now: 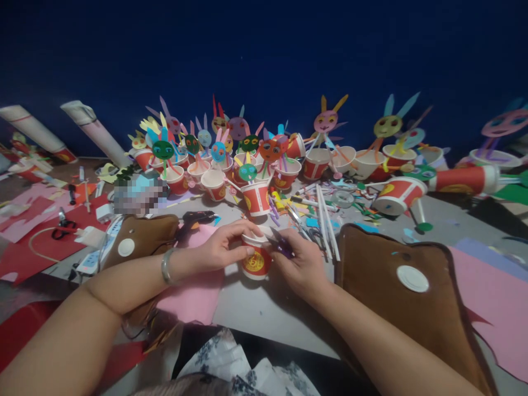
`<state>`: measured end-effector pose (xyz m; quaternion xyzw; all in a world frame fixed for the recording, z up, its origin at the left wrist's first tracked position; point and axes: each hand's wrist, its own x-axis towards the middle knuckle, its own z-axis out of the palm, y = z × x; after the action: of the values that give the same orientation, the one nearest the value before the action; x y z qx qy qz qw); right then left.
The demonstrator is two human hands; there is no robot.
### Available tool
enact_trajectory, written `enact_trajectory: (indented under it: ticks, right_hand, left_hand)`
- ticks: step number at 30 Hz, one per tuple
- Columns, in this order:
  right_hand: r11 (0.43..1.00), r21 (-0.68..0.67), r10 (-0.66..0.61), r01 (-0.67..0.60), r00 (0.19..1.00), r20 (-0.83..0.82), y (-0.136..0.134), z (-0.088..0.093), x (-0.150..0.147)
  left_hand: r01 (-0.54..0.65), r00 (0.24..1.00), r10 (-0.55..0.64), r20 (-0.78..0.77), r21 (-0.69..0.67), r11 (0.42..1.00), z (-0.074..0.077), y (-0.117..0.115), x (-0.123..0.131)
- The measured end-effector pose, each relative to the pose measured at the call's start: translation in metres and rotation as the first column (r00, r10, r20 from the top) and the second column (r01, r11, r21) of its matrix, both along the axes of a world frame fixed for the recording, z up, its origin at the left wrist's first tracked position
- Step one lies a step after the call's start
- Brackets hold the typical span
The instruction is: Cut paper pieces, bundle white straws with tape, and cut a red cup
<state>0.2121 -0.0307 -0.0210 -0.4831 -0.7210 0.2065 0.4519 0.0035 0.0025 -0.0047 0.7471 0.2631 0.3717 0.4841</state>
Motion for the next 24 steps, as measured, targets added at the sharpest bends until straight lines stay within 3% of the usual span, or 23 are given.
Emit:
enact_trajectory:
  ticks: [5, 7, 12, 16, 24]
  right_hand:
    - [0.992, 0.076, -0.092, 0.101, 0.990, -0.111, -0.001, -0.002, 0.000]
    - [0.991, 0.096, -0.093, 0.095, 0.995, -0.020, -0.004, 0.003, -0.001]
    - [0.996, 0.025, 0.074, -0.082, 0.967, 0.244, -0.008, 0.010, -0.003]
    - [0.995, 0.041, 0.076, -0.095, 0.937, 0.340, -0.008, 0.006, -0.004]
    - [0.992, 0.090, 0.043, -0.088, 0.911, 0.411, -0.008, 0.005, -0.004]
  left_hand:
    - [-0.154, 0.985, 0.155, 0.072, -0.029, 0.988, -0.003, 0.000, 0.002]
    - [-0.187, 0.978, 0.191, 0.083, -0.058, 0.981, -0.004, 0.001, 0.001]
    - [-0.248, 0.968, 0.250, 0.029, -0.068, 0.966, -0.006, 0.002, 0.001]
    - [-0.315, 0.949, 0.315, -0.020, 0.009, 0.949, -0.006, 0.001, 0.001]
    - [-0.316, 0.944, 0.329, -0.026, 0.225, 0.922, 0.001, -0.002, 0.002]
